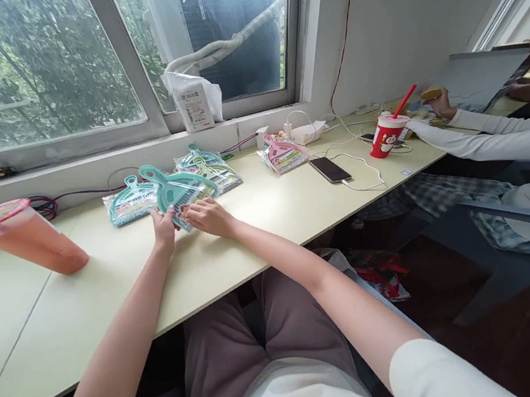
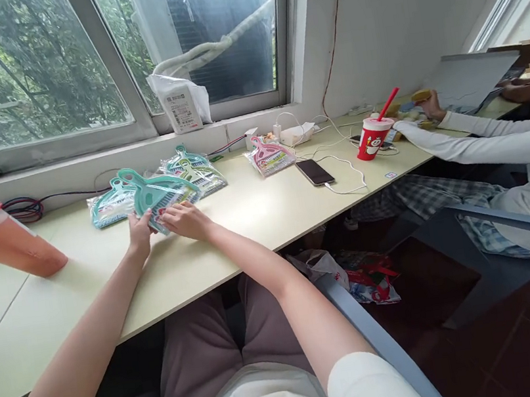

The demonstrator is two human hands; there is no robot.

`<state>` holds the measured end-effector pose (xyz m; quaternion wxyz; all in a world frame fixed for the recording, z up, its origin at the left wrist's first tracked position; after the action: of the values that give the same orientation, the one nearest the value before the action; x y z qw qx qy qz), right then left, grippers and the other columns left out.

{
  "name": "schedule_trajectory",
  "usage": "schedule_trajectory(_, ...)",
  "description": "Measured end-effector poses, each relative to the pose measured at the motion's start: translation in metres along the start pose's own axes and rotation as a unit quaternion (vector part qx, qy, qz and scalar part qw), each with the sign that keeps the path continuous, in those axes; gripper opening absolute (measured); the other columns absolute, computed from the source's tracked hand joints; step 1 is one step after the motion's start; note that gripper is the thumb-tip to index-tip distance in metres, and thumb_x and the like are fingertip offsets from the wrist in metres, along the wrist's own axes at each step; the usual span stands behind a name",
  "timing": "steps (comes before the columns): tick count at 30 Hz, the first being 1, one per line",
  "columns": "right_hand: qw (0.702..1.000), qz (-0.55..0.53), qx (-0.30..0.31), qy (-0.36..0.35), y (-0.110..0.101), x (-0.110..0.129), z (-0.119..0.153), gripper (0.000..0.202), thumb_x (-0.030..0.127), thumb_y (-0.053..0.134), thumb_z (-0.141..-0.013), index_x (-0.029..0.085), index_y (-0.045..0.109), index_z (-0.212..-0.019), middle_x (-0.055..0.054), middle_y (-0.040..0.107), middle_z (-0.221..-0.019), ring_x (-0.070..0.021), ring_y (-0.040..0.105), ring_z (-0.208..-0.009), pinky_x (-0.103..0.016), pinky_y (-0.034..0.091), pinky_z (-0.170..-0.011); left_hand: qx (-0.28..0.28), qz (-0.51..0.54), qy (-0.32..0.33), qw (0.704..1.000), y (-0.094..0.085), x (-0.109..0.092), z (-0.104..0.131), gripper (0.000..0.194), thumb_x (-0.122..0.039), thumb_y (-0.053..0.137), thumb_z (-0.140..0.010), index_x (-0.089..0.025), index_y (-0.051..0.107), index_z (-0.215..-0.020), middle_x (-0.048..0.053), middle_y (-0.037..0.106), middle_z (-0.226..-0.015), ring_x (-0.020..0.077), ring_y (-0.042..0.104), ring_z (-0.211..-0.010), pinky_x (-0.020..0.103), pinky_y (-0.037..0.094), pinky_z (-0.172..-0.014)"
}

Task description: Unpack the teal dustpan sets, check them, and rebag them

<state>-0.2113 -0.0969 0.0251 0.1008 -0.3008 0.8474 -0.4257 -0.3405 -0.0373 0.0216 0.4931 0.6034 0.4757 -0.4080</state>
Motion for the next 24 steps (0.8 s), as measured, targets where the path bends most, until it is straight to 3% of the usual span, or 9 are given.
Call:
schedule_trajectory(4,0.999,-0.029,0.009,0.045,-0.013,-0.015,0.016,0.033,0.043,0.052,-0.102,0.016,0.068,-0.092,-0.011,0.072,-0.104,-0.0226,0.059,-0.108,-0.036,0.033,-0.105,-0.068,-0.005,0.044,0.997,-0.018,-0.010,0.003,0.028,-0.016,0.059,-0.092,-0.020,0.043,-0.115,-0.004,0.052,-0.078,0.0075,0.044,-0.054,0.021,0.032,-0.046)
schedule_trajectory(9,0.968,-0.203,-0.057,0.134,-0.016,-0.029,0.016,0.037,0.045,0.047,-0.104,0.019,0.070,-0.091,-0.005,0.073,-0.093,-0.0173,0.065,-0.095,-0.029,0.045,-0.094,-0.032,0.039,-0.007,0.999,-0.020,-0.014,0.005,0.031,-0.015,0.061,-0.089,-0.021,0.048,-0.116,-0.001,0.061,-0.084,0.0111,0.056,-0.063,0.023,0.044,-0.055)
schedule_trajectory(11,0.927,-0.301,-0.084,0.207,-0.010,-0.037,0.014,0.044,0.053,0.048,-0.101,0.019,0.067,-0.081,-0.002,0.071,-0.079,-0.0139,0.066,-0.075,-0.025,0.051,-0.080,0.011,0.057,-0.024,0.998,-0.017,-0.011,0.005,0.034,-0.015,0.064,-0.086,-0.021,0.051,-0.116,0.000,0.064,-0.086,0.0124,0.059,-0.065,0.025,0.048,-0.059)
schedule_trajectory(13,0.861,-0.403,-0.109,0.289,-0.004,-0.045,0.016,0.046,0.060,0.055,-0.094,0.019,0.063,-0.074,0.000,0.067,-0.070,-0.0110,0.063,-0.059,-0.022,0.053,-0.065,0.045,0.069,-0.032,0.996,-0.015,-0.007,0.006,0.037,-0.018,0.068,-0.082,-0.021,0.053,-0.116,0.000,0.065,-0.085,0.0127,0.059,-0.064,0.026,0.050,-0.062)
schedule_trajectory(15,0.788,-0.487,-0.142,0.349,-0.003,-0.053,0.018,0.042,0.059,0.066,-0.087,0.019,0.061,-0.076,0.002,0.066,-0.067,-0.0103,0.063,-0.054,-0.021,0.054,-0.057,0.061,0.074,-0.041,0.995,-0.013,-0.004,0.008,0.039,-0.022,0.070,-0.081,-0.021,0.055,-0.117,0.001,0.066,-0.087,0.0135,0.061,-0.065,0.028,0.052,-0.064)
schedule_trajectory(17,0.737,-0.531,-0.174,0.382,-0.006,-0.059,0.021,0.035,0.051,0.075,-0.082,0.019,0.062,-0.081,0.002,0.067,-0.069,-0.0110,0.067,-0.059,-0.021,0.057,-0.059,0.080,0.068,-0.051,0.993,-0.010,-0.004,0.012,0.039,-0.028,0.071,-0.080,-0.021,0.058,-0.116,0.004,0.068,-0.090,0.0164,0.064,-0.071,0.031,0.054,-0.068)
schedule_trajectory(22,0.701,-0.546,-0.181,0.422,-0.015,-0.068,0.025,0.026,0.028,0.084,-0.075,0.018,0.064,-0.088,0.001,0.072,-0.082,-0.0133,0.071,-0.077,-0.026,0.061,-0.075,0.153,0.027,-0.087,0.984,-0.002,-0.005,0.020,0.044,-0.050,0.066,-0.086,-0.016,0.065,-0.114,0.014,0.072,-0.101,0.0288,0.070,-0.095,0.041,0.057,-0.083)
schedule_trajectory(24,0.686,-0.575,-0.182,0.407,-0.014,-0.068,0.024,0.029,0.022,0.085,-0.073,0.018,0.065,-0.093,0.000,0.073,-0.085,-0.0142,0.071,-0.081,-0.030,0.062,-0.080,0.132,0.024,-0.100,0.986,-0.004,-0.002,0.018,0.047,-0.055,0.056,-0.091,-0.016,0.065,-0.117,0.015,0.073,-0.103,0.0295,0.071,-0.097,0.043,0.058,-0.082)
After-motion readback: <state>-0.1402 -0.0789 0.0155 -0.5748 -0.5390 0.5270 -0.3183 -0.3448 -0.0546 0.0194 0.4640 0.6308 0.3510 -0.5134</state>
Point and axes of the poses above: each hand's wrist, its own z-axis away from the middle knuckle, its own y-axis out of the palm, x = y × z, the point moved 4 cm from there along -z, towards the middle knuckle
